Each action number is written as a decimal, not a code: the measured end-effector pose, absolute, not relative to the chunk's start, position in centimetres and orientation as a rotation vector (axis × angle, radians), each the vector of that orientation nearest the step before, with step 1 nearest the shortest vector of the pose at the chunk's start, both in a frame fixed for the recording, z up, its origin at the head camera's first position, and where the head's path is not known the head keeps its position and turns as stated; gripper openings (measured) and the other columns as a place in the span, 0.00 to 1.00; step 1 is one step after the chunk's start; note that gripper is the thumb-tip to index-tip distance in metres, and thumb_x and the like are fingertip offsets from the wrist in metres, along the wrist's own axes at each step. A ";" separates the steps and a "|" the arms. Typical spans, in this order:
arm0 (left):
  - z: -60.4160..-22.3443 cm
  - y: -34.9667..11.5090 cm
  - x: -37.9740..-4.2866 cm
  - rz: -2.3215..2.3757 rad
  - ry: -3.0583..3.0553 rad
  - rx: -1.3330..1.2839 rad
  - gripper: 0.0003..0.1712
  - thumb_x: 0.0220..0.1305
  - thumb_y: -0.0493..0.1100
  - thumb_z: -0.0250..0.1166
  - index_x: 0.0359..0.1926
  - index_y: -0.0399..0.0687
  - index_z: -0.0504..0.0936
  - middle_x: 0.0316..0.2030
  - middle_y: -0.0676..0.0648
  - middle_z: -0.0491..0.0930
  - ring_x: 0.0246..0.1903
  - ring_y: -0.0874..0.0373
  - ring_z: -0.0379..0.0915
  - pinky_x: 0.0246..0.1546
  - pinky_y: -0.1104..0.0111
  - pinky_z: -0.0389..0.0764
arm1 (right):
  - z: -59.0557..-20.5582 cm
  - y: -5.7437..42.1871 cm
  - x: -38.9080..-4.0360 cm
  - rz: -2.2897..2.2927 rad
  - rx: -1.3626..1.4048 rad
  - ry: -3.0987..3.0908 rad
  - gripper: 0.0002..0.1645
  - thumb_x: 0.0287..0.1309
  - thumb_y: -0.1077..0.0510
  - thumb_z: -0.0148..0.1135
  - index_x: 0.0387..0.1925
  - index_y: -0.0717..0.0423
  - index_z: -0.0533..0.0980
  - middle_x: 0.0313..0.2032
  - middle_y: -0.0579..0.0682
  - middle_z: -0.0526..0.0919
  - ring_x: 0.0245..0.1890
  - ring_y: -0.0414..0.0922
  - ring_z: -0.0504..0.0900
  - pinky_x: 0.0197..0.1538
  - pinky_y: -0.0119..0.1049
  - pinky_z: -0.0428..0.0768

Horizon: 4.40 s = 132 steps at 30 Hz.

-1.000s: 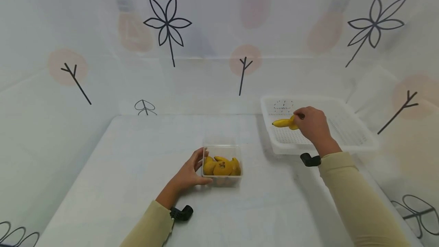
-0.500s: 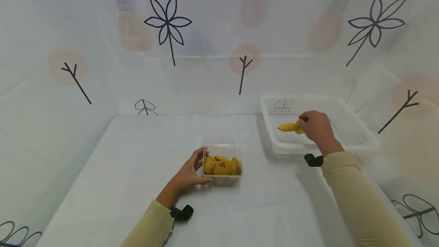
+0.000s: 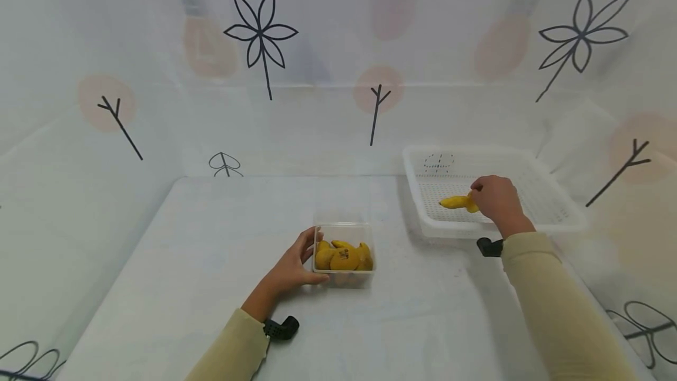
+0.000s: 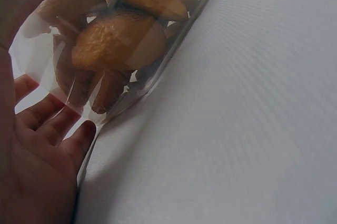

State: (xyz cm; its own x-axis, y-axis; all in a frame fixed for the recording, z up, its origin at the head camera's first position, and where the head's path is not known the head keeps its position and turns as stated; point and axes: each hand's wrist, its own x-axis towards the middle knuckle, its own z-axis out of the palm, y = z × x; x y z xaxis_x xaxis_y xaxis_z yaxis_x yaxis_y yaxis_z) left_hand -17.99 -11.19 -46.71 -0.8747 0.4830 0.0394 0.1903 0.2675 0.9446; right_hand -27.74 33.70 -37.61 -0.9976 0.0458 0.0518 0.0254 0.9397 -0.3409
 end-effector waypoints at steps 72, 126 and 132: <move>-45.6 -11.6 -18.0 1.635 2.266 0.615 0.62 0.49 0.40 0.76 0.76 0.43 0.44 0.75 0.38 0.51 0.75 0.49 0.47 0.74 0.56 0.56 | -34.2 22.3 -22.8 0.458 0.526 -2.959 0.16 0.61 0.58 0.60 0.50 0.56 0.79 0.53 0.59 0.79 0.53 0.58 0.78 0.54 0.56 0.79; -49.3 -11.7 -19.4 1.704 2.289 0.685 0.63 0.46 0.46 0.79 0.75 0.49 0.46 0.74 0.45 0.53 0.74 0.51 0.49 0.73 0.53 0.59 | -36.7 13.9 -18.7 0.643 1.000 -3.013 0.23 0.56 0.49 0.66 0.55 0.42 0.76 0.55 0.43 0.78 0.53 0.44 0.78 0.56 0.43 0.81; -49.3 -11.8 -19.4 1.706 2.286 0.693 0.63 0.46 0.47 0.79 0.75 0.49 0.47 0.74 0.45 0.53 0.74 0.52 0.49 0.72 0.55 0.59 | -37.1 13.0 -18.4 0.679 1.039 -3.059 0.26 0.55 0.47 0.68 0.56 0.45 0.76 0.55 0.45 0.78 0.53 0.45 0.78 0.58 0.45 0.80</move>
State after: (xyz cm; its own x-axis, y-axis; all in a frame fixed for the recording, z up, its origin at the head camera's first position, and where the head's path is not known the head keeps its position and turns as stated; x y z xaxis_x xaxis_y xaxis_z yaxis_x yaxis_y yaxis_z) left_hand -19.40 -11.76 -49.31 -0.8684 0.4830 0.1119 0.2449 0.2215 0.9439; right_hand -18.43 12.95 -37.09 -0.7904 -0.6122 -0.0189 -0.5468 0.7192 -0.4287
